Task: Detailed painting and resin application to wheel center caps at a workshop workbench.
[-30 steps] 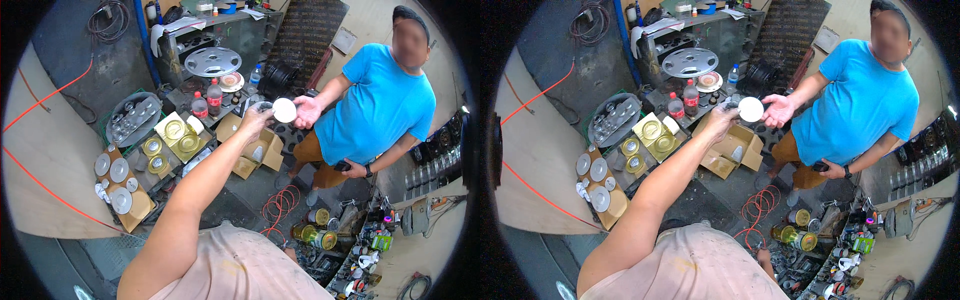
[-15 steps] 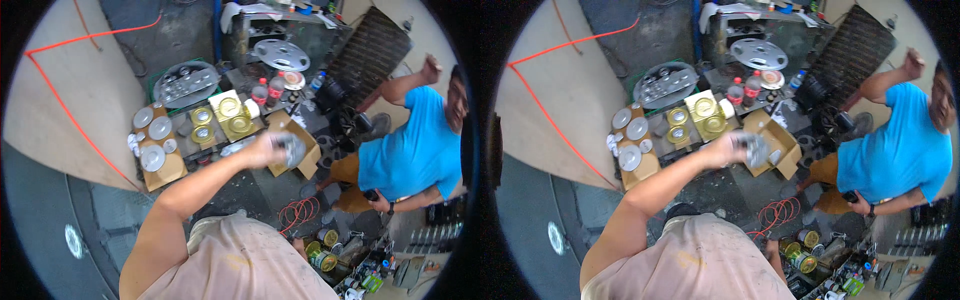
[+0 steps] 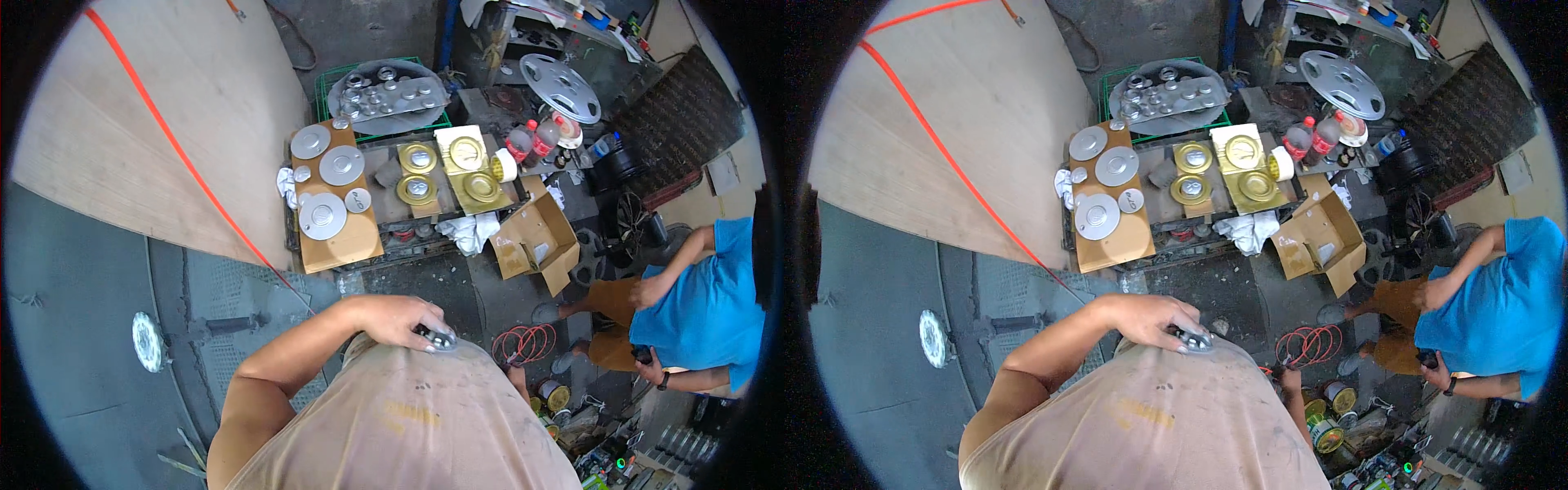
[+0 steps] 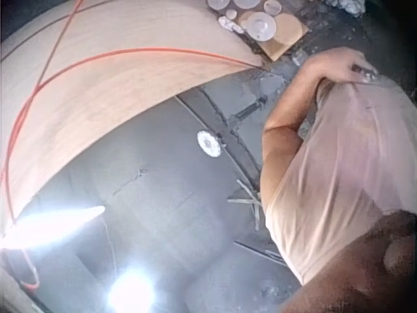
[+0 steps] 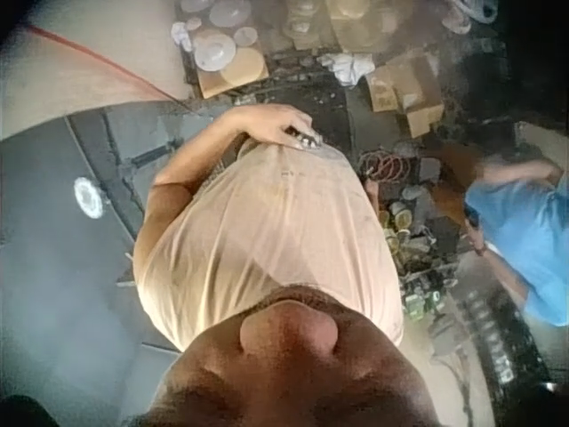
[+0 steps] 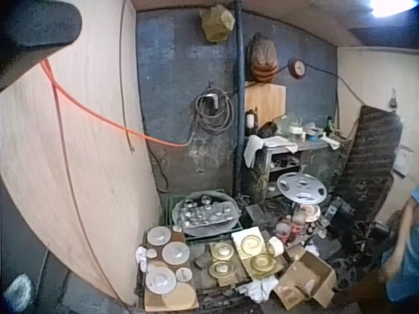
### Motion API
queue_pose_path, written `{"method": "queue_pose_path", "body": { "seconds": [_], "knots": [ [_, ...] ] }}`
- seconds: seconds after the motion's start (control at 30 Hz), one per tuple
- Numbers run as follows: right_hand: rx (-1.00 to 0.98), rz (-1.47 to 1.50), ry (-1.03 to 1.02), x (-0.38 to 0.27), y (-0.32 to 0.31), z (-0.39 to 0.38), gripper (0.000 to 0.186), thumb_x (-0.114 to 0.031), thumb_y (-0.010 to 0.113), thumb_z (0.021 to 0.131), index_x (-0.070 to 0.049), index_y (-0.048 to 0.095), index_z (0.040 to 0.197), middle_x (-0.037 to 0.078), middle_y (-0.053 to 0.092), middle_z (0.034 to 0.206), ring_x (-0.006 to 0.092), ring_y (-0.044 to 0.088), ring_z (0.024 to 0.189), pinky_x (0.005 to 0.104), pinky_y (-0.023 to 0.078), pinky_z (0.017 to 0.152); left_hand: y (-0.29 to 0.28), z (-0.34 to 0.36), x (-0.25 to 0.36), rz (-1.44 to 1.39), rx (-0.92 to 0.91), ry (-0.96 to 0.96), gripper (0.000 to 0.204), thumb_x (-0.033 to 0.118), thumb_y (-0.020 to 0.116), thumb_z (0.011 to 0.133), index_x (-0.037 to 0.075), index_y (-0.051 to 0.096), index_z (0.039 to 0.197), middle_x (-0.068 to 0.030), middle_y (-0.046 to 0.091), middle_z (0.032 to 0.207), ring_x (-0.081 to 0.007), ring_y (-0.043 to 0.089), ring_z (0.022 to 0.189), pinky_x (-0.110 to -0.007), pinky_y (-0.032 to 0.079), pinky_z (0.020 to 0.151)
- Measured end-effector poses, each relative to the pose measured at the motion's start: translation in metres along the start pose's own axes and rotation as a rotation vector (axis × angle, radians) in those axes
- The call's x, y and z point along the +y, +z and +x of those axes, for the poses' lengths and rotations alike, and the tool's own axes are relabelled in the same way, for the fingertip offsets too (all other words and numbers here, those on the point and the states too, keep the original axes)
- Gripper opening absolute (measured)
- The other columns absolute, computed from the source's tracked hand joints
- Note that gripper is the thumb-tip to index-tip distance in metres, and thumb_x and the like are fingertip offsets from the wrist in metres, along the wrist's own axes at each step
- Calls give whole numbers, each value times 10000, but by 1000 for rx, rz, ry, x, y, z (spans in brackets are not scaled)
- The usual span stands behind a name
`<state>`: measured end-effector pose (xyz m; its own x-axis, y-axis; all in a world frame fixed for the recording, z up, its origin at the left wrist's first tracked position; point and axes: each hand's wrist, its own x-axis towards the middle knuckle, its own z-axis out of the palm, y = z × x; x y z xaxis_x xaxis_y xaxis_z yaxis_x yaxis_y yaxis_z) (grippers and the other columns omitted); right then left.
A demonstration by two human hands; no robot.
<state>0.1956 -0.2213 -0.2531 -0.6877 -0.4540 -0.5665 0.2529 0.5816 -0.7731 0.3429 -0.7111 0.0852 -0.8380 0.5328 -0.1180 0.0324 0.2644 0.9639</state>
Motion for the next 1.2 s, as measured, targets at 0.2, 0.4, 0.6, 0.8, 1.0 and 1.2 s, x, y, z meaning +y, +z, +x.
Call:
{"method": "queue_pose_path", "body": {
  "seconds": [0.2,0.4,0.6,0.8,1.0,1.2],
  "knots": [
    [77,-96,161,-122,55,-9,203,-136,584,805,39,686,795,85,666,701,188,617,589,321,469,545,-1,-80,-49,-404,139,-150,528,91,753,835,-2,562,1318,-102,571,1224,-188,540,1151,-329,474,961],
    [12,-215,71,-80,69,17,235,-93,559,859,47,689,996,114,715,837,203,665,699,332,500,580,-32,-116,-99,-502,184,-84,489,109,726,872,25,567,1327,-60,601,1203,-154,571,1089,-318,501,942],
    [113,-69,345,-169,145,1,245,-127,617,876,-23,668,1092,66,716,921,170,662,795,301,496,633,-56,-119,-177,-486,781,-455,341,180,545,985,25,615,1281,-79,692,1040,-161,669,896,-333,555,791],
    [135,73,303,-163,174,-36,214,-112,639,860,18,668,1028,74,716,906,152,659,778,285,493,637,-70,-98,-244,-105,929,-581,289,196,572,942,76,688,1178,-199,699,1052,-358,665,983,-431,508,858],
    [236,294,237,-114,168,-77,127,-55,597,902,25,670,968,84,710,871,128,641,723,284,485,630,-81,-96,-239,224,936,-549,273,140,630,881,57,699,1131,-213,677,1094,-382,634,1027,-445,493,900],
    [295,138,226,-142,158,-92,144,-119,649,926,6,649,998,79,713,887,133,653,727,268,492,619,-71,-119,-219,390,1106,-674,517,234,789,753,5,622,1187,-203,615,1144,-382,580,1084,-438,478,954]
  ]
}}
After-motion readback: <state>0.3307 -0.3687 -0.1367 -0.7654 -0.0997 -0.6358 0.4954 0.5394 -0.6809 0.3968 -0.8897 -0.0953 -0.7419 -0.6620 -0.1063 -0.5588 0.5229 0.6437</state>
